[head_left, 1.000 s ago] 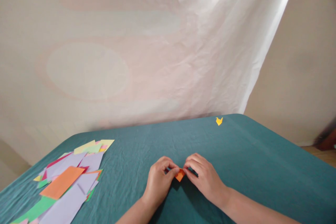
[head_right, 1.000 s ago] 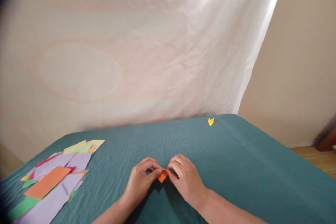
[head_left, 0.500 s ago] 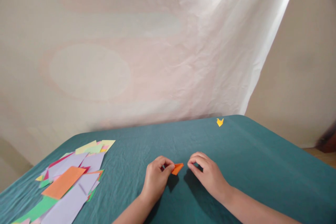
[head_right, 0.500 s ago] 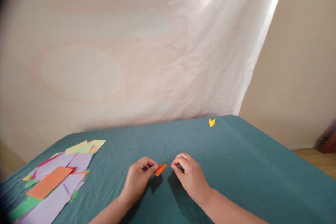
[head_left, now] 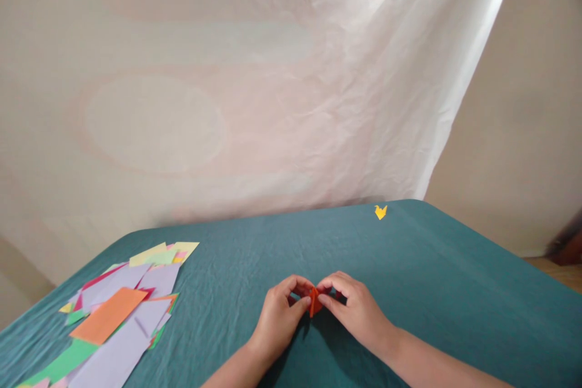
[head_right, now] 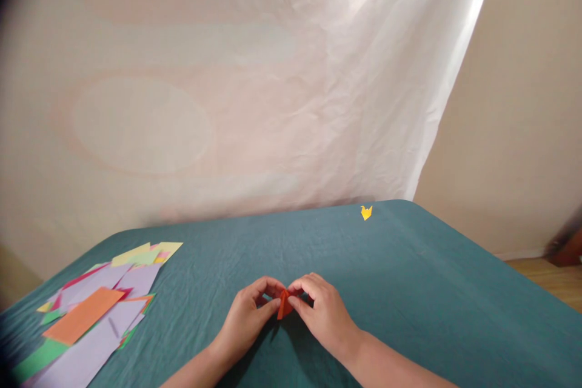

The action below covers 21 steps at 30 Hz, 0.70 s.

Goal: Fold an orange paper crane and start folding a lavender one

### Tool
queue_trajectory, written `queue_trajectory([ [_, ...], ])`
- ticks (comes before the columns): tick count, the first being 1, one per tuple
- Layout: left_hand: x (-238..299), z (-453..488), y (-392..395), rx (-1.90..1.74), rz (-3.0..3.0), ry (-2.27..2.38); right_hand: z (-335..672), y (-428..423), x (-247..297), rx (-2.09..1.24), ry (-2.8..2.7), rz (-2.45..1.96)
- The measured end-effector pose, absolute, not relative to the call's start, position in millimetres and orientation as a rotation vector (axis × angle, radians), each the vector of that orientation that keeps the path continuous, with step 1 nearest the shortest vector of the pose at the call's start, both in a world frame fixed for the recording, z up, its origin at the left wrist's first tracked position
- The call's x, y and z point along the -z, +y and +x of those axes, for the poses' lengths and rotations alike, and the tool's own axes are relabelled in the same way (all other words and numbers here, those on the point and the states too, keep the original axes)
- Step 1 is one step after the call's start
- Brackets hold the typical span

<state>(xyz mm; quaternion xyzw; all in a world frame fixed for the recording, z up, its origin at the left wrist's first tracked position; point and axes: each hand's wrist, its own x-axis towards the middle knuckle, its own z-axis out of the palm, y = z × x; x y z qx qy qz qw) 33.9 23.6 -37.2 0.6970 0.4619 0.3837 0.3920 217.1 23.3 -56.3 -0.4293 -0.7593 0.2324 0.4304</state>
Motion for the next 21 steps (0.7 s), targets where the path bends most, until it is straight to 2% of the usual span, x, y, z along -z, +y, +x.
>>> queue_trajectory([
  [13,50.6,25.1,34.5,-1.024,1.757,1.196,221.5,27.1,60.0,-0.61,-1.891,-0.968],
  [21,49.2,21.7,37.3,-0.955,1.914,1.32,221.5,29.0,58.2,-0.639,-1.94,-1.094],
])
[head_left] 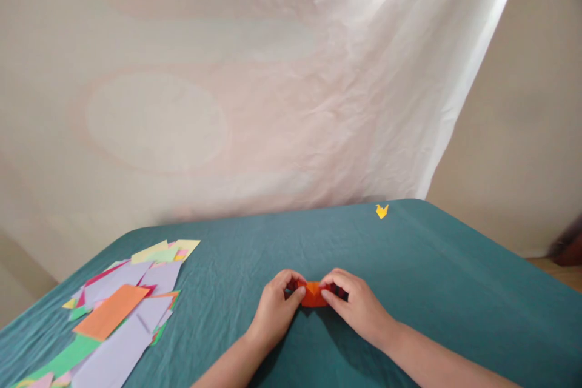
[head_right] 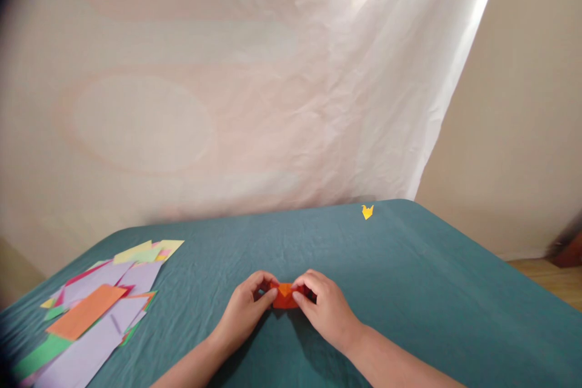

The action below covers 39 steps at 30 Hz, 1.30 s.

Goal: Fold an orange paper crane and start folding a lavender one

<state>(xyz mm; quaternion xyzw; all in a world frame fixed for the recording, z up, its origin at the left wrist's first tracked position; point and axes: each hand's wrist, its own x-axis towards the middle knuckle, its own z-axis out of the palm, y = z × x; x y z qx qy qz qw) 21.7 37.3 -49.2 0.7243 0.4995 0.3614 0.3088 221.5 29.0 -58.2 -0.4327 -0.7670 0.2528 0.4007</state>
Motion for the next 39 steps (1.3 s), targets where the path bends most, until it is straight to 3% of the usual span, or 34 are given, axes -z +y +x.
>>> queue_trajectory([
  [9,39.6,20.7,33.1,-1.044,2.052,1.337,223.7,28.2,55.8,-0.47,-1.907,-0.998],
  [39,45.0,19.0,38.5,-0.92,1.909,1.286,224.0,34.9,65.9,-0.662,-1.912,-1.037],
])
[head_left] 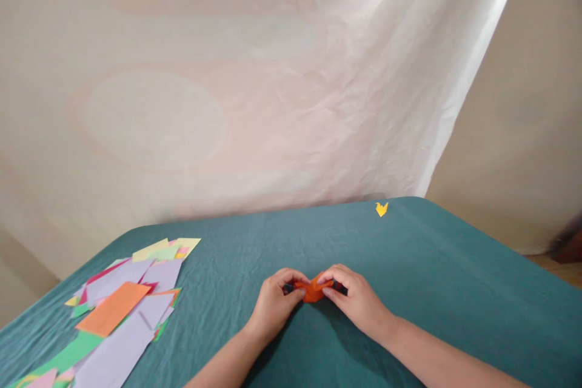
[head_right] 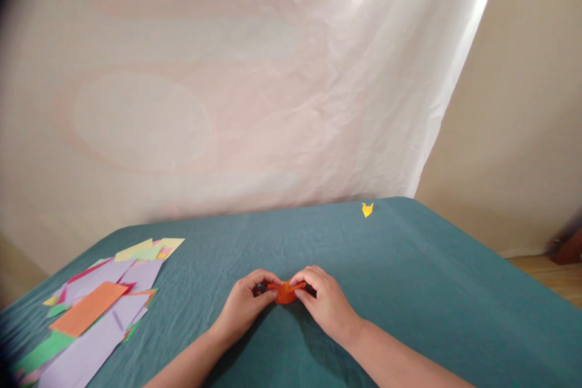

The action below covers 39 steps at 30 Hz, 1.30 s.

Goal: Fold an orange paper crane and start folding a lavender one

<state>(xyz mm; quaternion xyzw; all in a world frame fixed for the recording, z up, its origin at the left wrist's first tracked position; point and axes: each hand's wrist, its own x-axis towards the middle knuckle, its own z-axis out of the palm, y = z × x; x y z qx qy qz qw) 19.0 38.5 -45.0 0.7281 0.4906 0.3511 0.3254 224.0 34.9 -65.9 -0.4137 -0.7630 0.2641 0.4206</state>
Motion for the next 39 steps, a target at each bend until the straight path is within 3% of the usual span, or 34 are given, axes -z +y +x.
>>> queue_trajectory([
  [39,50.4,12.7,46.2,-0.92,1.795,1.145,223.4,34.2,66.1,-0.664,-1.906,-1.032],
])
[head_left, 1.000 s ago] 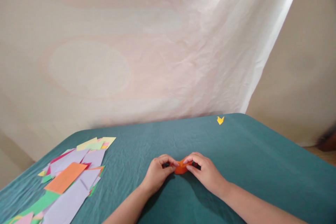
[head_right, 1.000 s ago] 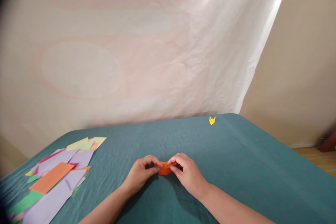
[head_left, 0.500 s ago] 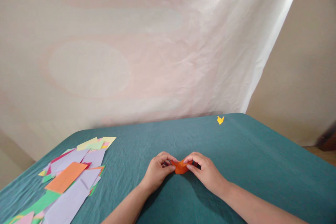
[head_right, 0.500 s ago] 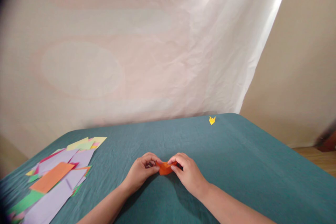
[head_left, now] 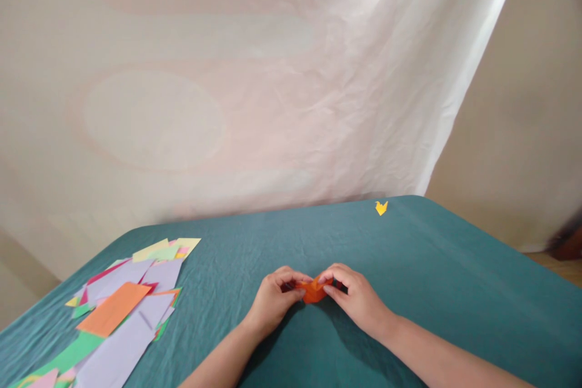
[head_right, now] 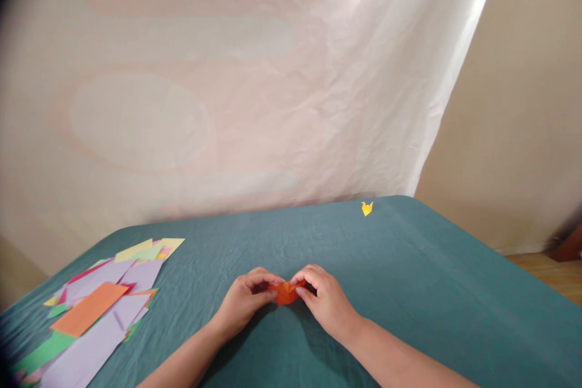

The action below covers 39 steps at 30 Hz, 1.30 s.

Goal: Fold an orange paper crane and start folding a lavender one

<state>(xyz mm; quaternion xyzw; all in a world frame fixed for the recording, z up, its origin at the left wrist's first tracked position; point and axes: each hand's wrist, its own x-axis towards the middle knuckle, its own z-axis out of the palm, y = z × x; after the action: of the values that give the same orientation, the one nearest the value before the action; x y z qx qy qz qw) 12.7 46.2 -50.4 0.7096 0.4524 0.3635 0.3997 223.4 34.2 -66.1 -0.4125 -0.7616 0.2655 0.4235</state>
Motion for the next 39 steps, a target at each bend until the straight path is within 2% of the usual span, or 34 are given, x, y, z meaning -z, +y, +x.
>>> queue_trajectory([
  [10,45.9,13.1,44.7,-0.83,1.906,1.193,224.4,34.8,66.6,-0.663,-1.913,-1.054],
  [20,53.9,14.1,47.5,-0.859,1.657,1.127,224.4,35.7,66.3,-0.702,-1.893,-1.07],
  [39,51.5,15.7,44.8,-0.877,1.994,1.209,224.8,36.5,68.1,-0.662,-1.941,-1.024],
])
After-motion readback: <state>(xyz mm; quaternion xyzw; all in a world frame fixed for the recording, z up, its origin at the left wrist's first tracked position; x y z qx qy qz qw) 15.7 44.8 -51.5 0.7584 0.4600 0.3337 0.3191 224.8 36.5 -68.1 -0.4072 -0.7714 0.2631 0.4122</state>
